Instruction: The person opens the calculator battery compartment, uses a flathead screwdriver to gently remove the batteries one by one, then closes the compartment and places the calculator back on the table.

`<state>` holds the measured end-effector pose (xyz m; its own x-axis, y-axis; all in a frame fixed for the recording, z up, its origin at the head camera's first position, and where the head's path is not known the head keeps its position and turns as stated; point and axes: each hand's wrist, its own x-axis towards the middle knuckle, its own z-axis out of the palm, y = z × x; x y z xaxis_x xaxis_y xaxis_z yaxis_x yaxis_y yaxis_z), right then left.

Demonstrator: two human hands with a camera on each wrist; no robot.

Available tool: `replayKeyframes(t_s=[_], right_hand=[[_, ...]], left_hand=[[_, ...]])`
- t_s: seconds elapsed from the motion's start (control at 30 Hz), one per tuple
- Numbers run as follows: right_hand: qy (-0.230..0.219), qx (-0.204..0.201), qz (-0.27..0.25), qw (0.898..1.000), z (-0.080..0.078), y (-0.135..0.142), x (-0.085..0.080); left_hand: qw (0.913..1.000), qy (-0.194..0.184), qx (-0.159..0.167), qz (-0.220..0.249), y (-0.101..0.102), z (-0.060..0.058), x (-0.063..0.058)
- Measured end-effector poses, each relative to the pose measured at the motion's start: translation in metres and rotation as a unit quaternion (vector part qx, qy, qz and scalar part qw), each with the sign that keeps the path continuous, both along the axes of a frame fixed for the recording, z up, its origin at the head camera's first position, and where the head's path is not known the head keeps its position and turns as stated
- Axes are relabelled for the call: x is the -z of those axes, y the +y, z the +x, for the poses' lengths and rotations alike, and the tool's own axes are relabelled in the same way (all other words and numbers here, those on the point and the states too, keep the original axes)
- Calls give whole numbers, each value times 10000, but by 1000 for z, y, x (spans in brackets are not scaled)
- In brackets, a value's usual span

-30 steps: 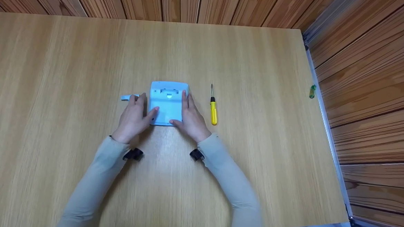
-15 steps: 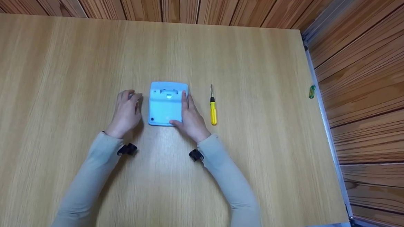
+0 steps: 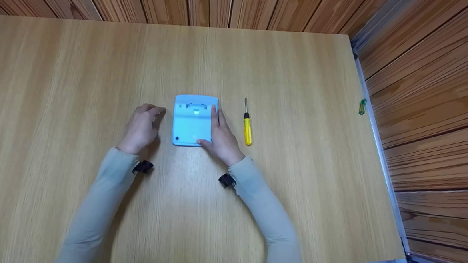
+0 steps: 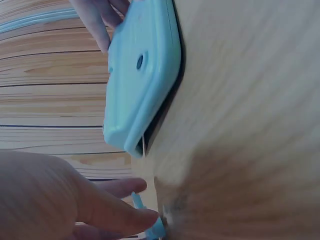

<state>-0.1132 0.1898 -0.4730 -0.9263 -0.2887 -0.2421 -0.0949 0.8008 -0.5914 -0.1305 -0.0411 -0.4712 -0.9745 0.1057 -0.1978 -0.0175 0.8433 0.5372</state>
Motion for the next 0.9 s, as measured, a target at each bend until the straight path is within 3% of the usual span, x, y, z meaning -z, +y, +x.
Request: replayKeyframes(t_s=[0.33, 0.67, 0.9], right_hand=[[5, 3, -14, 10000, 0, 1, 1], [46, -42, -69, 10000, 0, 1, 0], [-5, -54, -69, 10000, -1, 2, 1]], left_hand=[[9993, 220, 200, -243, -7, -7, 2], [9962, 707, 379, 331, 5, -9, -9], [9938, 744, 632, 530, 18, -12, -18]])
